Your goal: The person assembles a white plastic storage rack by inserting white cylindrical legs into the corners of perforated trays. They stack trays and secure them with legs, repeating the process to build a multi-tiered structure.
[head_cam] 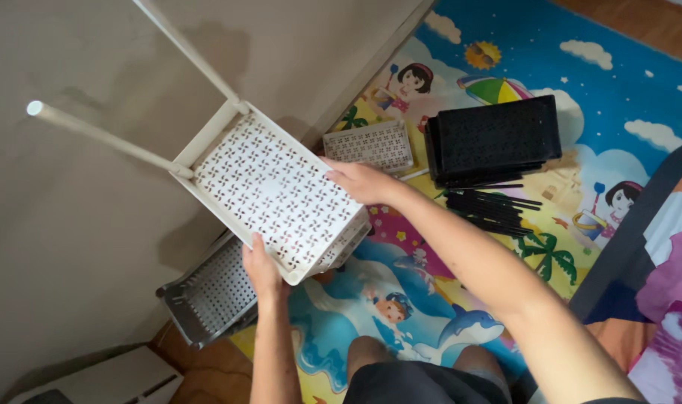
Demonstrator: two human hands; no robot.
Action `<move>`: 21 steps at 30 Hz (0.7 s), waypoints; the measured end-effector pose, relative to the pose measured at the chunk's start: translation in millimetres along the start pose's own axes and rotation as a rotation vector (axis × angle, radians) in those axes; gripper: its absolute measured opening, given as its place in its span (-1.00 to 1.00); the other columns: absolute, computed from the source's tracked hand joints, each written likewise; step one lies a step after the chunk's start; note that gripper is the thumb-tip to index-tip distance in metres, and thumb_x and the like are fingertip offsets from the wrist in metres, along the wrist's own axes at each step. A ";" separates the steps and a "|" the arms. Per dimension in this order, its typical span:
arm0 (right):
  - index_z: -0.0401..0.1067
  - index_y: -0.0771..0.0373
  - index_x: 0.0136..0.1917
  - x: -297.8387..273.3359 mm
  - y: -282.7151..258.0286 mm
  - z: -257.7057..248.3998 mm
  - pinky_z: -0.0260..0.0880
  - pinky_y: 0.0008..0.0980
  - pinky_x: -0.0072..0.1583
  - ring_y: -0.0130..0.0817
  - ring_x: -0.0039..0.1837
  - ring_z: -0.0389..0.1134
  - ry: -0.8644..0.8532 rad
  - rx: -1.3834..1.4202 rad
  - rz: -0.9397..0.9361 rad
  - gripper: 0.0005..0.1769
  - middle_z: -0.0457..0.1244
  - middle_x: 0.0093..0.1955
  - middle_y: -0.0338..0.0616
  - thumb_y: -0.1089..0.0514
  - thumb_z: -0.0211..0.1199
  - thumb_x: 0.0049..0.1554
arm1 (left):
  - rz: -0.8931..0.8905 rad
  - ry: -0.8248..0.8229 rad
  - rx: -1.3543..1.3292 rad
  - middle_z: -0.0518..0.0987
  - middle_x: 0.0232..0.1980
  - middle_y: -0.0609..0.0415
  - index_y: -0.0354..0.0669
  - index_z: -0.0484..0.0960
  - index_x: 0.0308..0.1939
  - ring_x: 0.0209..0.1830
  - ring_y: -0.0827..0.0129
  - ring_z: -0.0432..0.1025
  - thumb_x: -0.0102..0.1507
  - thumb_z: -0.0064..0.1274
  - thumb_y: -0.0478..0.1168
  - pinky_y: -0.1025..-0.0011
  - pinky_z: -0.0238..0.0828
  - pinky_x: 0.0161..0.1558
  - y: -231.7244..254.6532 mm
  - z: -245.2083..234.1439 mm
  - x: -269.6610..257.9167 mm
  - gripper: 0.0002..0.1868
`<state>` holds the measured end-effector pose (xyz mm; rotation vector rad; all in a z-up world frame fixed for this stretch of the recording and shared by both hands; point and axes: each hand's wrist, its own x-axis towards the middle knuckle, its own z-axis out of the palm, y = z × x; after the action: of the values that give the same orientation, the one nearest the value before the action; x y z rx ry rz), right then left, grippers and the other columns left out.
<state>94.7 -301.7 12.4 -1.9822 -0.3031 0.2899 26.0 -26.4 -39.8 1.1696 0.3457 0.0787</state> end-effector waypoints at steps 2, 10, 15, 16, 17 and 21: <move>0.08 0.11 0.60 11.2 6.6 4.1 0.32 -0.32 0.34 -0.24 0.34 0.39 0.031 0.026 -0.055 -0.41 0.32 0.38 0.05 -0.02 -0.07 0.36 | 0.008 -0.002 0.017 0.57 0.16 -0.13 -0.38 0.37 0.31 0.04 0.21 0.53 0.46 -0.25 -0.12 0.25 0.52 0.07 -1.9 -1.4 12.0 -0.55; 0.25 0.14 0.54 2.3 96.9 0.5 0.36 -0.35 0.31 -0.24 0.31 0.38 0.174 0.407 0.106 -0.41 0.34 0.35 -0.07 -0.13 -0.10 0.35 | 0.074 0.097 0.374 0.49 0.05 -0.13 -0.42 0.43 0.34 -0.08 0.26 0.41 0.52 -0.13 -0.08 0.29 0.38 -0.07 4.0 4.5 16.4 -0.54; 0.32 0.27 0.45 -76.0 249.4 17.7 0.21 -0.30 0.40 -0.21 0.48 0.26 0.540 0.294 0.241 -0.43 0.27 0.44 -0.02 -0.12 -0.02 0.34 | 0.060 0.091 -0.126 0.59 0.11 -0.05 -0.24 0.44 0.24 0.00 0.32 0.58 0.38 -0.17 -0.04 0.40 0.55 0.01 2.0 43.4 -23.4 -0.55; 0.34 0.29 0.43 -96.0 280.4 23.1 0.19 -0.29 0.42 -0.17 0.48 0.25 0.560 0.239 0.273 -0.44 0.27 0.44 0.02 -0.12 -0.02 0.36 | 0.085 0.059 -0.088 0.59 0.10 -0.06 -0.24 0.45 0.23 0.00 0.31 0.57 0.38 -0.15 -0.05 0.39 0.54 0.01 -10.6 49.4 -38.1 -0.56; 0.35 0.31 0.41 -111.0 308.7 32.0 0.18 -0.27 0.43 -0.12 0.49 0.25 0.580 0.185 0.305 -0.45 0.27 0.43 0.07 -0.12 -0.02 0.38 | 0.116 0.023 -0.026 0.60 0.10 -0.07 -0.24 0.47 0.22 0.00 0.29 0.57 0.38 -0.13 -0.07 0.38 0.53 0.01 -33.6 55.3 -54.1 -0.58; 0.30 0.15 0.47 -156.8 412.8 64.5 0.32 -0.28 0.33 -0.14 0.38 0.36 0.479 0.183 0.678 -0.41 0.31 0.38 -0.03 -0.13 0.03 0.26 | 0.010 -0.160 0.410 0.62 0.06 -0.09 -0.25 0.52 0.17 0.00 0.23 0.56 0.36 -0.05 -0.12 0.34 0.51 0.01 -192.2 63.6 -94.6 -0.63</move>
<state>-40.1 -468.5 -379.0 -1.8482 0.6901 0.2449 -66.5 -181.3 -171.8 1.5731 0.2189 -0.0816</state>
